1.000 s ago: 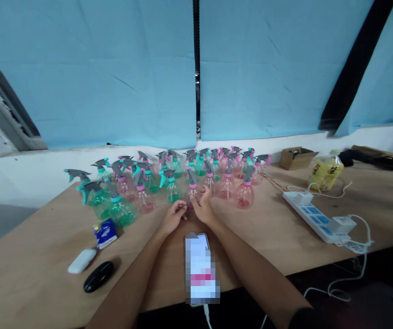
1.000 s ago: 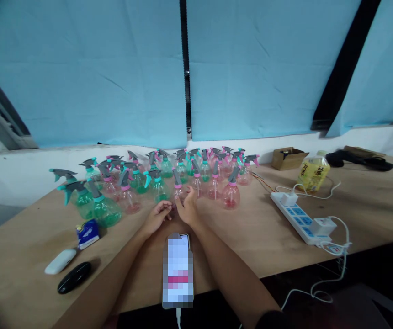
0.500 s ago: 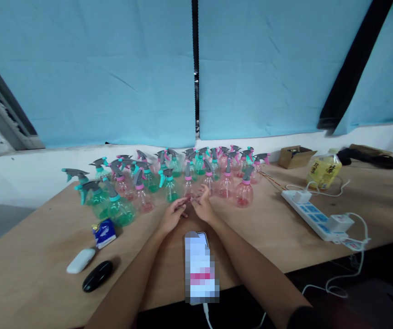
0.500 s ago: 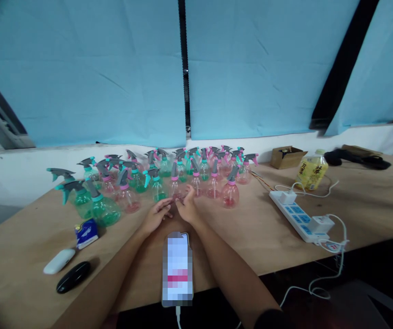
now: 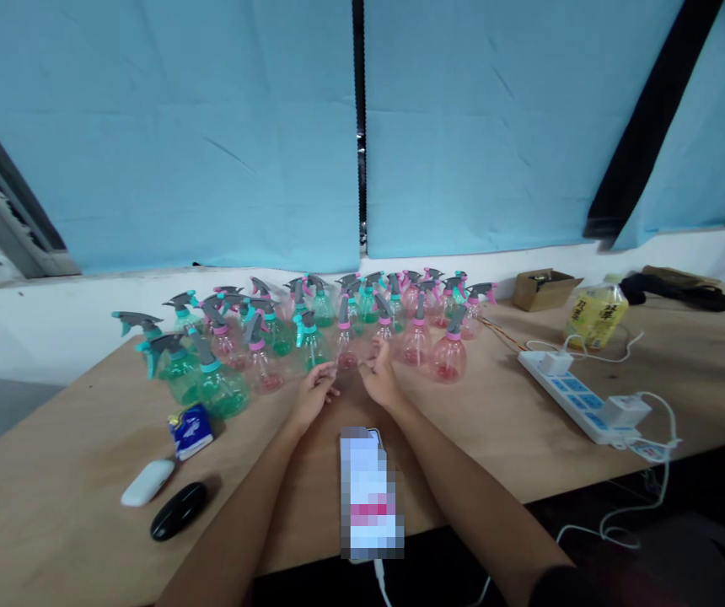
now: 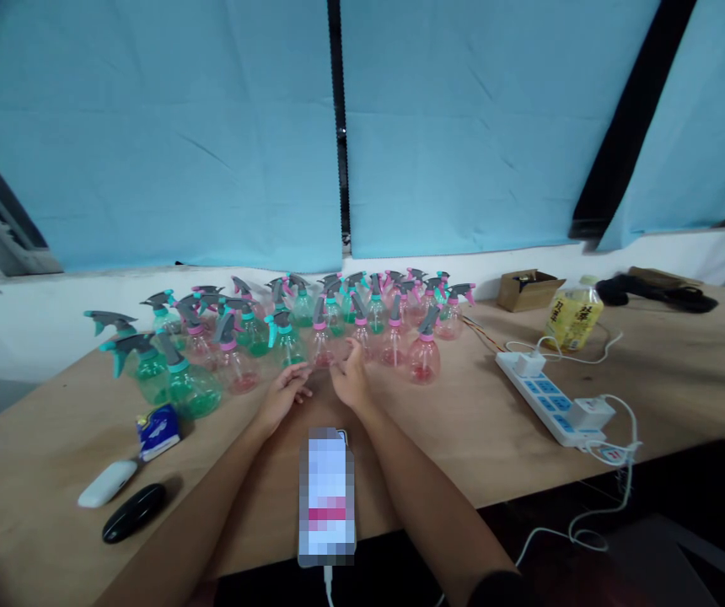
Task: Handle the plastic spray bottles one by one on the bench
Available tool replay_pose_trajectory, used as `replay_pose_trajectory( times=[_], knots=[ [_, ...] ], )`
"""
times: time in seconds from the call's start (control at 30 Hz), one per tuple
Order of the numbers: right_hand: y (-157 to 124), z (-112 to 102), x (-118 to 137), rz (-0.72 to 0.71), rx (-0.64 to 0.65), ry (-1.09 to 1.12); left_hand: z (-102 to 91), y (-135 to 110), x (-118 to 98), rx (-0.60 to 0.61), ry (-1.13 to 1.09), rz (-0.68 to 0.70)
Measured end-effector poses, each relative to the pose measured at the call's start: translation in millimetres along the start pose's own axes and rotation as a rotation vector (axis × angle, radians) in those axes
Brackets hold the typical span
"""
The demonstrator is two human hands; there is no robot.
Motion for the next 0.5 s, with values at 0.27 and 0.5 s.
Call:
replay_pose_trajectory(
  times=[0.27, 0.5],
  knots=[
    [19.1, -40.8, 5.0, -0.053, -0.279, -0.173, -15.0, 0.5, -2.2, -0.138, -0.192, -0.102],
    [25.8, -38.4, -11.5, 0.009, -0.227, -0.211, -15.1, -2.7, -7.8, -0.145, -0.258, -0.115]
  ],
)
Point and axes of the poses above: each hand's wrist, its own y-axis towards the middle knuckle, its own z-axis out of the palm, x = y × z, the point moved 7 cm from there along y, towards the middle knuckle, and after that the axes turned 11 degrees about -x, right-handed, at the moved point
